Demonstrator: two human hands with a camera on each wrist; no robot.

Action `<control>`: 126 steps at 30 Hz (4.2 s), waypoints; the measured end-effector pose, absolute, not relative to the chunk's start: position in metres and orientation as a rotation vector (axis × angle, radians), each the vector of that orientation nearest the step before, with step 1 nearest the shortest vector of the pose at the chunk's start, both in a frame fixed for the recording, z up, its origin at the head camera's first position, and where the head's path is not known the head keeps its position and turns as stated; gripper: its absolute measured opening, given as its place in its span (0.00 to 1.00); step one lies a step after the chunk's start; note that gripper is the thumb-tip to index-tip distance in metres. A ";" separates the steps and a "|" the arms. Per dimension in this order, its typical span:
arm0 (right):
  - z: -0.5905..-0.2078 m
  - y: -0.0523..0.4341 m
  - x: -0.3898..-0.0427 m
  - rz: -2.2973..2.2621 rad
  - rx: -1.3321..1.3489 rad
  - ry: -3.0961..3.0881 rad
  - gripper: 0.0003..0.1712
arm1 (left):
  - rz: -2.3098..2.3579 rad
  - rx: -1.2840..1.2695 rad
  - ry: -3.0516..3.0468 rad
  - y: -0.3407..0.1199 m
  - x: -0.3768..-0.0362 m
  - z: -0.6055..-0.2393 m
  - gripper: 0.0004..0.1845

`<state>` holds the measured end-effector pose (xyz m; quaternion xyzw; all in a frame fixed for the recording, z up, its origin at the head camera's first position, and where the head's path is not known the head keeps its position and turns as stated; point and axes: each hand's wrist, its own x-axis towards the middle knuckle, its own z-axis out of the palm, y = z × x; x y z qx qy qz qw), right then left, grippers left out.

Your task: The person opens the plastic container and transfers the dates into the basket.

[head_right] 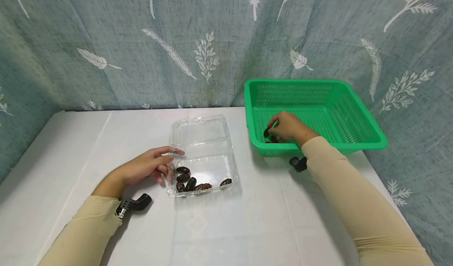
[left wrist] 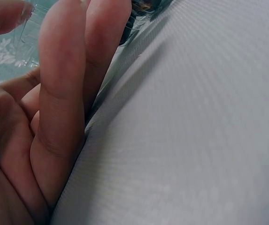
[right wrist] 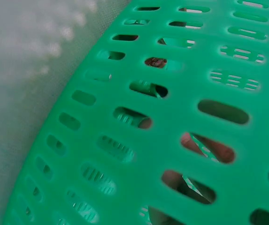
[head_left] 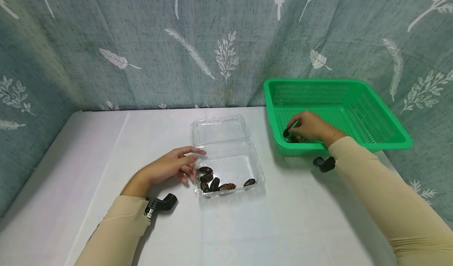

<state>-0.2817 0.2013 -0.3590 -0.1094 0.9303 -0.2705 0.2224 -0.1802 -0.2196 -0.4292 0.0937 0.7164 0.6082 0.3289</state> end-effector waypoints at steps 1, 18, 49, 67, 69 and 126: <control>-0.360 0.201 -0.281 -0.743 -0.304 2.579 0.15 | 1.594 0.244 1.878 -0.219 -0.180 -0.429 0.25; -0.345 0.191 -0.261 -0.742 -0.642 3.214 0.14 | 1.595 0.250 1.874 -0.220 -0.179 -0.428 0.26; -0.349 0.116 -0.172 -1.289 -1.159 2.556 0.13 | 1.584 0.225 1.891 -0.219 -0.180 -0.427 0.24; -0.372 0.110 -0.170 -0.920 -1.044 2.578 0.11 | 1.580 0.221 1.895 -0.218 -0.181 -0.424 0.23; -0.373 0.111 -0.172 -0.898 -1.054 2.566 0.10 | 1.581 0.219 1.898 -0.217 -0.181 -0.424 0.23; -0.368 0.103 -0.197 -0.586 -0.941 2.193 0.15 | 1.560 0.249 1.907 -0.218 -0.181 -0.425 0.24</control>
